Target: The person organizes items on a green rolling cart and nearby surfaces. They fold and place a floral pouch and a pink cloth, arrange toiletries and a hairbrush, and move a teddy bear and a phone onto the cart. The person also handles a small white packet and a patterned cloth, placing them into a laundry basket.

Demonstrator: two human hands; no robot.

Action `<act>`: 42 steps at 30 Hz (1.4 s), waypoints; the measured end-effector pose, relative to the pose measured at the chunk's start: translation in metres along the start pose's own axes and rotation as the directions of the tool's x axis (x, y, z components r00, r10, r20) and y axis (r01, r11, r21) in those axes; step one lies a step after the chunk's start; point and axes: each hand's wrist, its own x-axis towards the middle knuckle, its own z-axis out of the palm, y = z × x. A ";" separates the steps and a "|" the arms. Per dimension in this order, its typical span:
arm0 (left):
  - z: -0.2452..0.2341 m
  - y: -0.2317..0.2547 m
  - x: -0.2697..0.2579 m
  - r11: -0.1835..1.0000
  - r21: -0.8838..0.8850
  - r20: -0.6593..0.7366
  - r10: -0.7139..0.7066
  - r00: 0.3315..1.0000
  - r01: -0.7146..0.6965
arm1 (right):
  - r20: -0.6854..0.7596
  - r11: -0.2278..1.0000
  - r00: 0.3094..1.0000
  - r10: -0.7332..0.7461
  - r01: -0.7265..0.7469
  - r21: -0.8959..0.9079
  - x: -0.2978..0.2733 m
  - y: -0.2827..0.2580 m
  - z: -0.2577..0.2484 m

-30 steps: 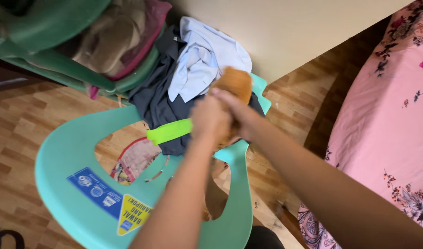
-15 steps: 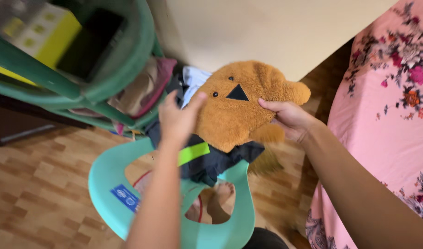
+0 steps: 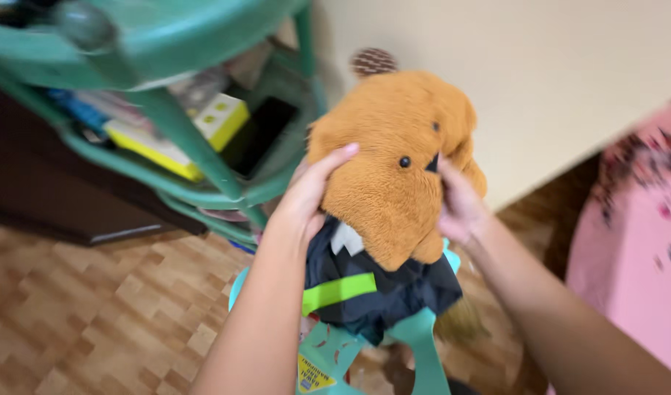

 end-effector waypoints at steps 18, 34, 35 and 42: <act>-0.090 0.040 0.115 -0.128 0.664 -0.628 0.440 0.642 0.737 | 0.129 0.963 0.956 0.263 -0.268 0.026 0.088 -0.085 -0.048; -0.093 0.067 0.113 0.614 0.774 -0.533 0.503 0.680 0.152 | 0.253 0.925 0.891 0.377 -0.377 -0.052 0.155 -0.065 0.044; -0.082 0.062 0.110 0.764 0.643 -0.568 0.438 0.697 0.043 | 0.247 0.924 0.892 0.379 -0.378 -0.053 0.158 -0.062 0.049; -0.017 -0.014 0.023 0.861 -0.507 -0.476 -0.232 0.848 -0.049 | 0.315 0.886 0.836 0.450 -0.461 -0.043 0.215 -0.036 0.068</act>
